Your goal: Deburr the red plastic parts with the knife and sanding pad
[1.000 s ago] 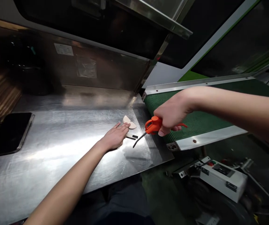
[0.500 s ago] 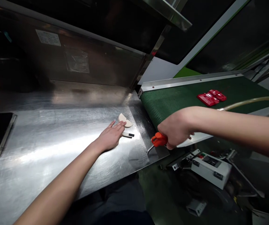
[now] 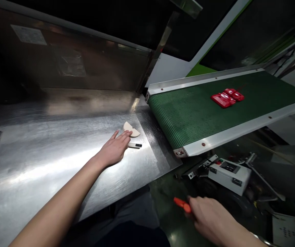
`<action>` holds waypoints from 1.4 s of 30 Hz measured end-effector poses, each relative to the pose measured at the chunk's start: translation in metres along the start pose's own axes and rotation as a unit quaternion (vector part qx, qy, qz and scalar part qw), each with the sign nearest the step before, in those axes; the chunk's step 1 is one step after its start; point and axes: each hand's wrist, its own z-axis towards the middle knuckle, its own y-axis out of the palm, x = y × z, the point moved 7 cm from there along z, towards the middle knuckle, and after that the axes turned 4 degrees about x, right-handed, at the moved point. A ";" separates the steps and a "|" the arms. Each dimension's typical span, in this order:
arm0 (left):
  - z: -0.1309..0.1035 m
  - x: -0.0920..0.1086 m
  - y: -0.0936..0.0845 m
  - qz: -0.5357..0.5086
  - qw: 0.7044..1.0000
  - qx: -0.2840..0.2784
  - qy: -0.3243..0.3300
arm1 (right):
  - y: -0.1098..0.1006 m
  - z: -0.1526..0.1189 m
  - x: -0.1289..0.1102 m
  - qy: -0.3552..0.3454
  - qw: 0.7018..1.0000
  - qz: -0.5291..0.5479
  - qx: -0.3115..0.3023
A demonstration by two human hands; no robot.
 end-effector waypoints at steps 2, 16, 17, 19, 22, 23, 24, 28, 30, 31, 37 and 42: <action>0.001 0.000 0.000 0.005 1.000 -0.002 0.002 | 0.007 0.001 -0.011 0.005 0.998 0.054 -0.042; 0.003 -0.005 0.001 0.046 0.999 0.020 0.007 | 0.008 -0.018 0.010 0.028 0.979 0.204 -0.009; 0.003 -0.005 0.001 0.046 0.999 0.020 0.008 | 0.010 -0.017 0.017 0.046 0.980 0.193 0.002; 0.004 -0.007 0.002 0.044 0.999 0.022 0.012 | 0.018 -0.012 0.028 0.077 0.980 0.185 0.017; 0.005 -0.010 0.003 0.040 0.999 0.024 0.019 | 0.036 -0.001 0.029 0.081 0.970 0.226 0.025; 0.005 -0.011 0.003 0.039 0.999 0.024 0.021 | 0.042 0.004 0.025 0.075 0.966 0.245 0.029; 0.006 -0.012 0.004 0.039 0.999 0.024 0.023 | 0.047 0.008 0.021 0.072 0.962 0.262 0.036; 0.007 -0.014 0.004 0.045 0.998 0.027 0.032 | 0.056 0.018 0.009 0.086 0.938 0.326 0.076; 0.007 -0.016 0.004 0.050 0.998 0.028 0.034 | 0.060 0.011 0.009 0.070 0.924 0.368 0.071; 0.008 -0.016 0.003 0.052 0.998 0.029 0.035 | 0.063 0.005 0.011 0.059 0.917 0.389 0.065; 0.009 -0.018 0.003 0.048 0.997 0.031 0.050 | 0.099 -0.029 0.065 0.135 0.871 0.450 0.141; 0.011 -0.020 0.002 0.047 0.996 0.033 0.063 | 0.130 0.000 0.072 0.143 0.820 0.511 0.212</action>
